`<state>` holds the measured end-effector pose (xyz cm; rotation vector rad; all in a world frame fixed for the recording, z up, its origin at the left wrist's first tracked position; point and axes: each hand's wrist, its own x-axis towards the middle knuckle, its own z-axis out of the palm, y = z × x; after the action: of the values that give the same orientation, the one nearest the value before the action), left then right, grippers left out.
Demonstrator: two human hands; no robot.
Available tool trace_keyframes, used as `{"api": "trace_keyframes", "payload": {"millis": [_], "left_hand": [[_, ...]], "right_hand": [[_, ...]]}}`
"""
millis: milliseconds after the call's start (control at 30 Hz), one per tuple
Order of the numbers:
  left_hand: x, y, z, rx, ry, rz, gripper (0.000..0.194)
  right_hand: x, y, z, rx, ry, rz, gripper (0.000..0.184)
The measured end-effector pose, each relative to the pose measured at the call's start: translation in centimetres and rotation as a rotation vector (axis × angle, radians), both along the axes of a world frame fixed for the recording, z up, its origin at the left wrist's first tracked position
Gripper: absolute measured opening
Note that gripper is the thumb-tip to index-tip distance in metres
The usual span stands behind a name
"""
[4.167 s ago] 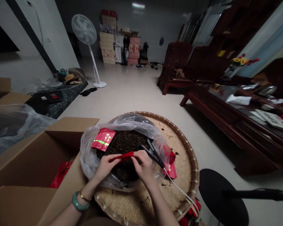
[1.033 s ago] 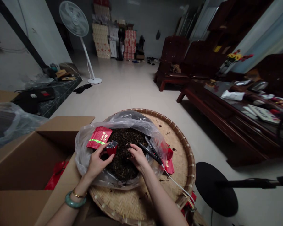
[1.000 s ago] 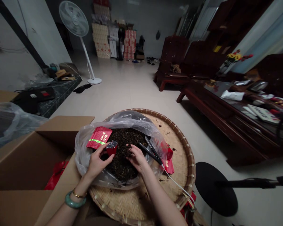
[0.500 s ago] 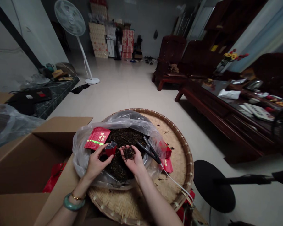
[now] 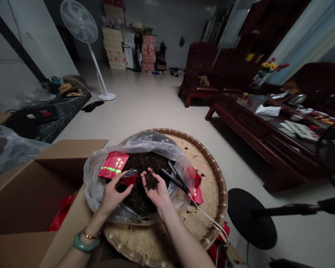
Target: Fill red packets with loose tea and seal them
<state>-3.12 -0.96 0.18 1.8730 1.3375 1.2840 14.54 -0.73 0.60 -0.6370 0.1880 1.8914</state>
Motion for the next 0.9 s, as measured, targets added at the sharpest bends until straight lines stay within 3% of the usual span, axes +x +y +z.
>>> {"api": "trace_keyframes", "payload": {"millis": [500,633,767,900], "left_hand": [[0.6,-0.2,0.5,0.061,0.064,-0.031,0.043],[0.7,-0.3,0.1,0.029,0.032,-0.039,0.046],[1.1,-0.5,-0.2,-0.034,-0.014,-0.032,0.062],[1.4,-0.7,-0.5,-0.006,0.025,-0.064,0.074]], "right_hand": [[0.9,-0.2,1.8,-0.018,-0.005,-0.109,0.024],[1.0,-0.5,1.0,-0.056,0.004,-0.044,0.021],[1.3,-0.8,0.0,-0.039,-0.014,-0.002,0.016],[1.7,-1.2,0.2,-0.010,-0.055,0.016,0.013]]}}
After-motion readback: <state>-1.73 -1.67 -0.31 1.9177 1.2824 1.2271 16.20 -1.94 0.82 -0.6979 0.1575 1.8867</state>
